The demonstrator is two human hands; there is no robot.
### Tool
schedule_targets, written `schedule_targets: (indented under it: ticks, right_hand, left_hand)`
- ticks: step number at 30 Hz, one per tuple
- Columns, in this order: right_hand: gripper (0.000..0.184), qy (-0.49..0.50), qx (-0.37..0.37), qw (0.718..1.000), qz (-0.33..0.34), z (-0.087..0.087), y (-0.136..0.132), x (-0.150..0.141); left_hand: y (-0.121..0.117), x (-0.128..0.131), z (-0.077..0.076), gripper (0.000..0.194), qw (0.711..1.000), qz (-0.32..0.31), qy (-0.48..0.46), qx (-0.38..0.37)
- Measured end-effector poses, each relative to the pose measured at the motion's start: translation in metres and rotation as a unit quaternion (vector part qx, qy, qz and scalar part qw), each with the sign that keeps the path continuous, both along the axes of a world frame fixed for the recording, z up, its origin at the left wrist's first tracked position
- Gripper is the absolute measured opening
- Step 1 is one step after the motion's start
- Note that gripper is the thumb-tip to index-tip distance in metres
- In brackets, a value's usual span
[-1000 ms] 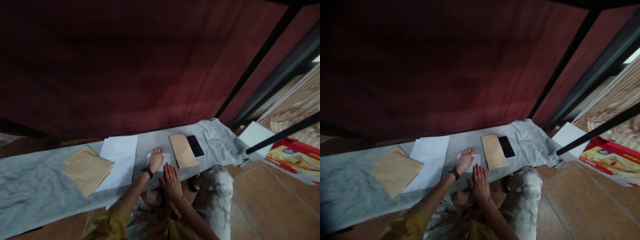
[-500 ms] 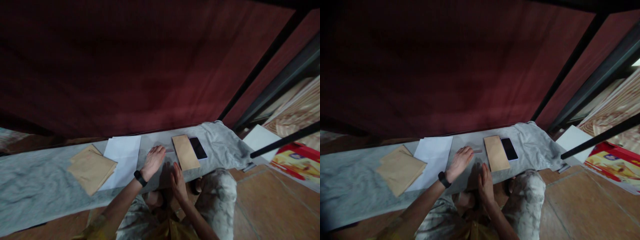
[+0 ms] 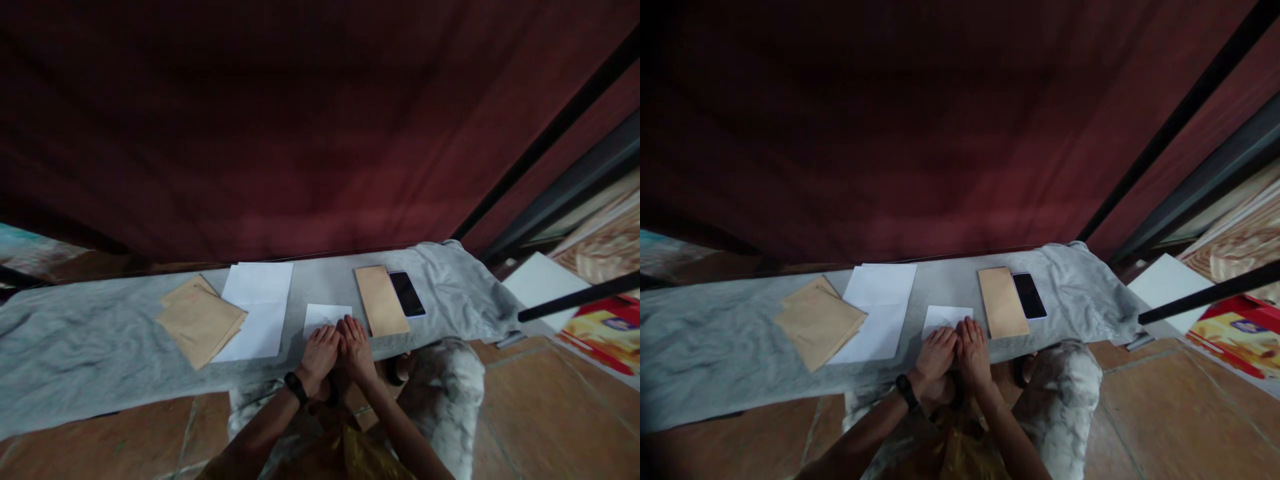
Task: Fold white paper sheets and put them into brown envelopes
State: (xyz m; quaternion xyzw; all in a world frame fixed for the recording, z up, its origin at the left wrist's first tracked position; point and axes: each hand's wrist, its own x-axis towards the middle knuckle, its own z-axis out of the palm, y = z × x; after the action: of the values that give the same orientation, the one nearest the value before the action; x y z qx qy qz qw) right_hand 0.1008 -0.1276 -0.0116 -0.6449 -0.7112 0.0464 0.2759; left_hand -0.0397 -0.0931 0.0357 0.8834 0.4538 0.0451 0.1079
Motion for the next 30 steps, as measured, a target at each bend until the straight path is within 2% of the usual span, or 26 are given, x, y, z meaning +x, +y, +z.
schedule_targets:
  ticks: [4,9,14,18,20,25,30]
  right_hand:
    - [0.049,-0.083,0.014,0.996,-0.006,-0.005,-0.003,-0.001]
    - [0.049,-0.091,0.028,0.995,-0.014,-0.006,-0.004,-0.001]
    - [0.050,-0.063,0.008,0.998,-0.013,0.002,0.020,-0.013]
    - [0.047,-0.085,0.002,0.996,0.015,0.003,0.036,-0.022]
    - [0.047,-0.095,0.011,0.995,0.016,-0.001,0.036,-0.022]
    - [0.060,-0.086,0.049,0.994,-0.050,-0.010,0.031,-0.016]
    - [0.064,-0.092,0.057,0.992,-0.065,-0.013,0.026,-0.009]
  left_hand:
    - [0.009,-0.002,0.003,0.031,0.999,0.025,-0.046,-0.012]
    - [0.029,-0.005,-0.010,0.049,0.998,0.045,-0.024,0.033]
    - [0.034,-0.007,-0.027,0.058,0.998,0.025,0.020,0.057]
    - [0.033,-0.008,-0.031,0.059,0.998,0.026,0.026,0.055]
    - [0.033,-0.009,-0.031,0.058,0.998,0.038,0.022,0.052]
    - [0.032,-0.014,-0.033,0.059,0.995,0.086,0.009,0.059]
    - [0.030,-0.020,-0.034,0.059,0.987,0.145,0.003,0.071]
